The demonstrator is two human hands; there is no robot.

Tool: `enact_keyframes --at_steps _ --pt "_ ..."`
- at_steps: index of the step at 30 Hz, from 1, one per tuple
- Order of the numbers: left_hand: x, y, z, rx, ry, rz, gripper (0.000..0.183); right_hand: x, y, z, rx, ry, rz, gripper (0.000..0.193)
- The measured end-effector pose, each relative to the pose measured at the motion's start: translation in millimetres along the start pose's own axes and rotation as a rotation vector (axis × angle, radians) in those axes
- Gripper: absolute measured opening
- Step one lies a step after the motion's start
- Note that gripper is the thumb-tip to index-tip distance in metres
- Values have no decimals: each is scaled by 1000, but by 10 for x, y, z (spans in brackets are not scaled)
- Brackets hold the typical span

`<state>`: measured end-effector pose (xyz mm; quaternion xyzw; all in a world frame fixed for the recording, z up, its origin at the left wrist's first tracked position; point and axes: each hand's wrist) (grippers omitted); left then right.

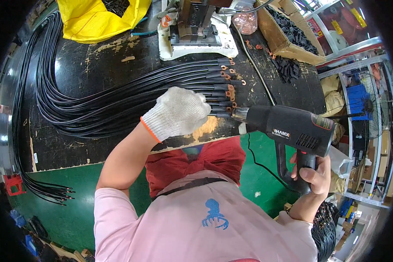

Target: Using a heat gun to shrink sleeves onto connectors at the ends of several heavy-duty electrical cables.

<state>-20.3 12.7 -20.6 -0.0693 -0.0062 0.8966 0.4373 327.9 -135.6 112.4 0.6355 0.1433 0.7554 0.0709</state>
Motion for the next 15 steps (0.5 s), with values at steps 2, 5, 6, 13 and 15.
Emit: enact_keyframes --at_steps 2,5,6,13,15 --pt "6 10 8 8 5 -8 26 -26 -19 -1 -46 29 15 56" --pt "8 -3 13 15 -11 -6 25 -5 -21 -21 -45 12 8 55" --pt "8 -3 23 15 -13 -8 25 7 -17 -29 -47 10 9 55" --pt "29 -4 103 -26 24 2 24 21 -28 -51 -22 -24 3 51" --pt "25 -3 128 -50 48 -3 24 9 -15 -40 -47 -36 2 51"
Point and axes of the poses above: each hand's wrist, its own y-axis away from the middle knuckle, its own z-axis out of the back of the hand, x = y × z, and after that the axes turned 4 degrees about x, right-handed
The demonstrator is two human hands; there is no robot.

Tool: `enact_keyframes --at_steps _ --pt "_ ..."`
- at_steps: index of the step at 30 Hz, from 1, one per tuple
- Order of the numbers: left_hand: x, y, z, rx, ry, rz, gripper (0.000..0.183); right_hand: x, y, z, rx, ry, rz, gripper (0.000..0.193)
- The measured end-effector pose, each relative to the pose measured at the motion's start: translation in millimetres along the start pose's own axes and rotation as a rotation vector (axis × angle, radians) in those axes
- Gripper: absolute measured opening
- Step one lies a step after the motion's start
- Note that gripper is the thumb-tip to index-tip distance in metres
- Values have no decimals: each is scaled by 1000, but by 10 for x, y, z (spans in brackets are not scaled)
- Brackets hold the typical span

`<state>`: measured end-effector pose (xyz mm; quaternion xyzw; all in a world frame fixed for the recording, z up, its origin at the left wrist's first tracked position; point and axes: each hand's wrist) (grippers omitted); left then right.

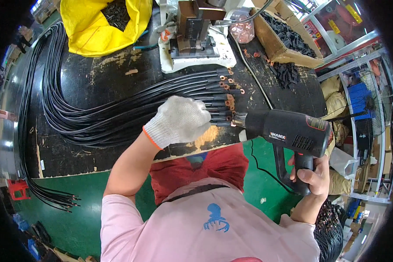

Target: Using a heat gun to shrink sleeves onto connectors at the ends of several heavy-duty electrical cables.

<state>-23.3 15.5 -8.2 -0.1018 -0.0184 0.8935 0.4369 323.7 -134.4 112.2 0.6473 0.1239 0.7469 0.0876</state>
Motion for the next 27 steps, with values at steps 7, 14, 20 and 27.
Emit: enact_keyframes --at_steps 7,14,20,27 --pt "13 35 -9 -98 44 48 18 21 -5 -18 79 -2 -41 49" --pt "92 -30 32 -275 -3 130 12 -38 -33 -43 -25 -14 13 55" --pt "115 4 40 -411 52 195 11 -9 -93 -164 51 -30 0 56" --pt "153 -4 19 -487 72 256 13 43 -150 -257 49 -10 -2 56"
Point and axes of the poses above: each hand's wrist, its own y-axis away from the middle knuckle, its own z-axis out of the back of the hand, x = y × z, and after that the axes turned 4 degrees about x, right-handed
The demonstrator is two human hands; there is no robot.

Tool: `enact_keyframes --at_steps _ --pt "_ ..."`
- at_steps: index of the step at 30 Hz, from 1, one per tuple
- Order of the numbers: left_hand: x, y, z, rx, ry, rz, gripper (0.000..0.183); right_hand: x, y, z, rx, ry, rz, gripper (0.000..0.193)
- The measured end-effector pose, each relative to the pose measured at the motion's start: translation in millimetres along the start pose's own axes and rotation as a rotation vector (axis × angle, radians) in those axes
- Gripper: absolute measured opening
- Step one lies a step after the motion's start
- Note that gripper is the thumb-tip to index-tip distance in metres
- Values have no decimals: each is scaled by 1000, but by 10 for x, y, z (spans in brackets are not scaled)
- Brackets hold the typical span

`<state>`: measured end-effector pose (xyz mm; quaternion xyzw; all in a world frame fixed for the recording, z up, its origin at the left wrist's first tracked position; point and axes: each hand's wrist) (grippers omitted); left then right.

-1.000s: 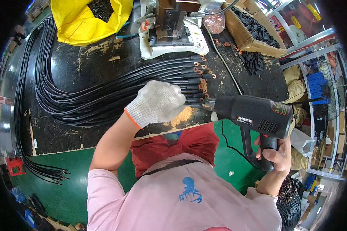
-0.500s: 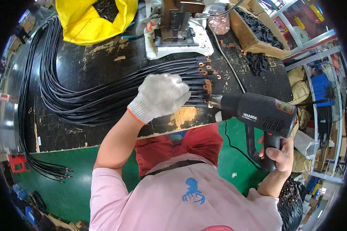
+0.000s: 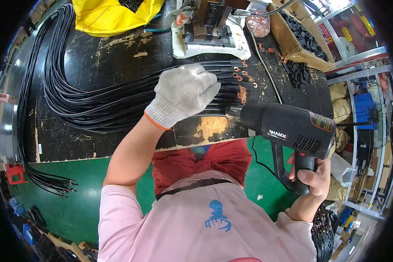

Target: Using a heat gun to shrink sleeves onto connectors at the ends of several heavy-duty electrical cables.

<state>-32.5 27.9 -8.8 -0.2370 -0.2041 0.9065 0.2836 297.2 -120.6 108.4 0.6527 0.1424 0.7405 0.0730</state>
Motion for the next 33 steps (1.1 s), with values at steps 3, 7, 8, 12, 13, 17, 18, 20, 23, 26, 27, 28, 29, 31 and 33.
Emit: enact_keyframes --at_steps 3,7,8,12,13,17,18,20,23,26,27,28,29,31,33 --pt "-2 3 -4 -12 -17 -4 13 13 -11 15 8 29 21 56" --pt "-2 19 -31 -32 -21 -52 13 22 -20 74 -24 70 31 57" --pt "2 24 -34 -50 -23 -72 13 36 -2 70 -22 54 29 57" --pt "-4 12 -46 -33 6 -63 13 91 97 106 -5 96 6 58" --pt "8 23 -53 -38 -9 -71 13 99 97 112 -1 97 2 58" --pt "14 30 -69 -51 -17 -90 13 62 134 216 -63 140 28 59" --pt "14 19 -68 -47 -16 -98 13 55 140 252 -76 154 30 59" --pt "5 18 -81 -45 -10 -100 13 40 160 272 -91 167 32 60" --pt "3 33 -51 -37 -15 -89 14 36 186 235 -91 108 47 61" --pt "2 28 -64 -16 -20 -72 14 23 183 244 -42 82 19 64" --pt "-1 24 -61 -9 -19 -63 15 25 171 235 -34 80 22 65" --pt "-3 17 -57 -8 -20 -63 15 28 160 223 -25 78 26 67" --pt "-3 8 -54 -19 -22 -68 15 32 151 205 -24 78 25 67" --pt "-1 6 -68 -31 -24 -71 15 23 131 159 -38 66 29 66" --pt "1 17 -73 -34 -25 -75 15 8 104 132 -19 57 26 65"
Point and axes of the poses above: each hand's wrist, its own y-axis away from the middle knuckle, its own z-axis out of the back of the hand, x = y × z, and after that the axes turned 4 degrees about x, right-handed
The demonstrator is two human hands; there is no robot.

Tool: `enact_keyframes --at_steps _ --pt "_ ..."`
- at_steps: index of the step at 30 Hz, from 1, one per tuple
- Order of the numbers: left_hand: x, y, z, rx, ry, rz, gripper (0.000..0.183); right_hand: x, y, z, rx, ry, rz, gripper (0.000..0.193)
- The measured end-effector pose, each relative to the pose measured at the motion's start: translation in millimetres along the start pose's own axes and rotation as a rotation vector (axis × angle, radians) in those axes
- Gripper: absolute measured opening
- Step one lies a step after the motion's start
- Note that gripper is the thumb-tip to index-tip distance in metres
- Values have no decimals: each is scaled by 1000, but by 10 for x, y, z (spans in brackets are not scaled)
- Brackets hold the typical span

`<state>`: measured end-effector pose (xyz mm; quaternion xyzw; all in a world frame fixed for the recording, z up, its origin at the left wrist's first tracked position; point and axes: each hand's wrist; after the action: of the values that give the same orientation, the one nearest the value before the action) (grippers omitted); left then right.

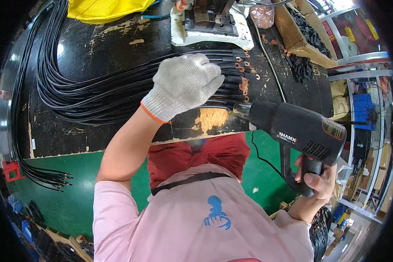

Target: Using a heat gun to shrink sleeves onto connectors at the ends of several heavy-duty electrical cables.

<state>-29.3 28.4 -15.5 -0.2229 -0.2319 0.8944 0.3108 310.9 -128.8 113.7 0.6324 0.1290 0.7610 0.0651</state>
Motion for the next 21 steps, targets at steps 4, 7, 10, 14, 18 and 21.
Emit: enact_keyframes --at_steps 4,7,10,14,18,21 --pt "20 1 1 -10 3 0 14 41 -53 -93 1 8 7 64" --pt "25 6 18 -18 -13 -19 13 9 -95 -73 -11 43 28 62" --pt "11 7 41 -4 -4 -6 13 50 -99 -137 -15 22 29 60" --pt "13 12 17 -3 2 9 12 61 -122 -161 17 15 16 59" --pt "7 18 36 1 10 -2 12 60 -142 -156 -2 38 8 60" --pt "12 16 31 12 9 -46 13 95 -116 -152 0 25 12 59"
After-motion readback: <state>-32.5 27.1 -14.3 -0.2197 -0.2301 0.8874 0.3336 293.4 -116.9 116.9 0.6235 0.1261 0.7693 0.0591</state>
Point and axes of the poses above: each hand's wrist, its own y-axis away from the middle knuckle, its own z-axis out of the back of the hand, x = y × z, and after that the axes turned 4 degrees about x, right-handed
